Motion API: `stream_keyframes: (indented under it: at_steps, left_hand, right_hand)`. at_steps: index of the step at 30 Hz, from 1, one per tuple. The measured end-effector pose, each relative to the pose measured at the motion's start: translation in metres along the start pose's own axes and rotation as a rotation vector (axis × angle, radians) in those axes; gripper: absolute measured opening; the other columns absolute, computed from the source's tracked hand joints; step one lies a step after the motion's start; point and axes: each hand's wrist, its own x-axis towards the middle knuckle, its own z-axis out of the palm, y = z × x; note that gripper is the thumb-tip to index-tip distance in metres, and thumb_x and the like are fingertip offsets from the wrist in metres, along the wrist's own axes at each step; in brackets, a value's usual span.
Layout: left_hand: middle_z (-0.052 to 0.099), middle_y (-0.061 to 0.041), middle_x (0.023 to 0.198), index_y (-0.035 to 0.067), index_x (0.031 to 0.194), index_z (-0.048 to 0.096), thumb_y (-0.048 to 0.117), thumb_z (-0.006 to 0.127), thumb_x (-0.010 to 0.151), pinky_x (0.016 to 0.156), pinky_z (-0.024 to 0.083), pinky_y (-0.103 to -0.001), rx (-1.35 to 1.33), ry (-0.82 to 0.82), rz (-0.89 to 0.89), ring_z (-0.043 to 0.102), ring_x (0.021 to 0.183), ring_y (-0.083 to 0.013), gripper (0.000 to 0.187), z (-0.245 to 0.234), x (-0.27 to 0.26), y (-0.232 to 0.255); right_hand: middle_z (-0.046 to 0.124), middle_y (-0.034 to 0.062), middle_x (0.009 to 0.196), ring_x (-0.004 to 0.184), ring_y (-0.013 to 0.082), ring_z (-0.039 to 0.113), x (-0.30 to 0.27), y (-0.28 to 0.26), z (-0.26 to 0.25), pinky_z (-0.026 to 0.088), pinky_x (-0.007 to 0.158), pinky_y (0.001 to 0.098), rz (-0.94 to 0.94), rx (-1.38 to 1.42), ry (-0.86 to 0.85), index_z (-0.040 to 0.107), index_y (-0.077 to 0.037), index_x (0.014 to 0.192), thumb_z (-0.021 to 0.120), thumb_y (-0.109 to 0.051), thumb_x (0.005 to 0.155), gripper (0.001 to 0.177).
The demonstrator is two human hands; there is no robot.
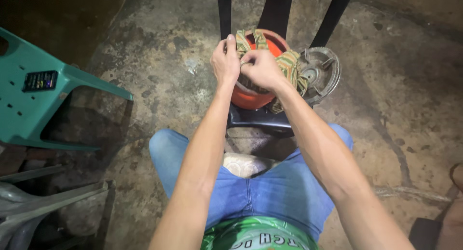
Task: The person cleans an orange gas cylinder placed on a chair. They use a metal tool to scrape the surface and then wipe the cylinder with a striped cloth, rotating it to clean different sides.
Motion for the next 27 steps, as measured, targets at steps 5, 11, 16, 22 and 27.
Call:
stream_keyframes:
  at_steps: [5, 11, 16, 22, 27]
  left_hand:
    - [0.076, -0.017, 0.092, 0.008, 0.109, 0.076, 0.035, 0.053, 0.096, 0.085, 0.053, -0.042, 0.117, -0.058, 0.071, 0.073, 0.092, -0.0336, 0.038, -0.001, 0.003, -0.002]
    - [0.074, -0.019, 0.109, 0.006, 0.116, 0.074, 0.032, 0.054, 0.097, 0.092, 0.052, -0.044, 0.176, -0.087, 0.201, 0.069, 0.105, -0.0368, 0.037, 0.002, 0.018, -0.02]
    - [0.071, -0.022, 0.114, 0.005, 0.119, 0.074, 0.04, 0.039, 0.108, 0.099, 0.048, -0.045, 0.08, -0.137, 0.187, 0.066, 0.112, -0.039, 0.051, 0.001, 0.029, -0.033]
    - [0.07, -0.022, 0.119, 0.005, 0.12, 0.076, 0.054, 0.033, 0.107, 0.101, 0.047, -0.044, 0.072, -0.184, 0.078, 0.065, 0.116, -0.0371, 0.066, 0.002, 0.029, -0.032]
    - [0.074, -0.017, 0.11, 0.006, 0.118, 0.076, 0.055, 0.035, 0.106, 0.094, 0.05, -0.04, 0.007, -0.184, 0.007, 0.069, 0.107, -0.0327, 0.065, 0.0, 0.033, -0.033]
  right_hand:
    - [0.076, 0.0177, 0.095, 0.075, 0.0248, 0.076, 0.025, 0.041, -0.017, 0.062, 0.069, 0.0389, 0.241, 1.338, 0.108, 0.072, 0.003, 0.108, 0.049, -0.006, 0.083, 0.035]
    - [0.072, 0.0198, 0.09, 0.08, 0.0344, 0.073, 0.016, 0.047, -0.106, 0.064, 0.072, 0.0503, 0.163, 1.552, 0.554, 0.067, 0.004, 0.096, 0.049, -0.022, 0.076, 0.038]
    - [0.069, 0.0146, 0.095, 0.088, 0.0312, 0.069, 0.009, 0.044, -0.106, 0.058, 0.079, 0.048, -0.034, 1.315, 0.509, 0.068, -0.003, 0.098, 0.063, -0.029, 0.083, 0.03]
    - [0.06, 0.0191, 0.128, 0.126, 0.0373, 0.053, 0.012, 0.029, -0.016, 0.042, 0.107, 0.0529, -0.225, -0.355, 0.206, 0.074, -0.009, 0.115, 0.07, -0.027, 0.085, 0.035]
    - [0.05, 0.0197, 0.147, 0.143, 0.0434, 0.032, 0.031, 0.018, 0.008, 0.018, 0.105, 0.0773, -0.319, -0.556, 0.117, 0.076, -0.014, 0.116, 0.061, -0.02, 0.086, 0.035]
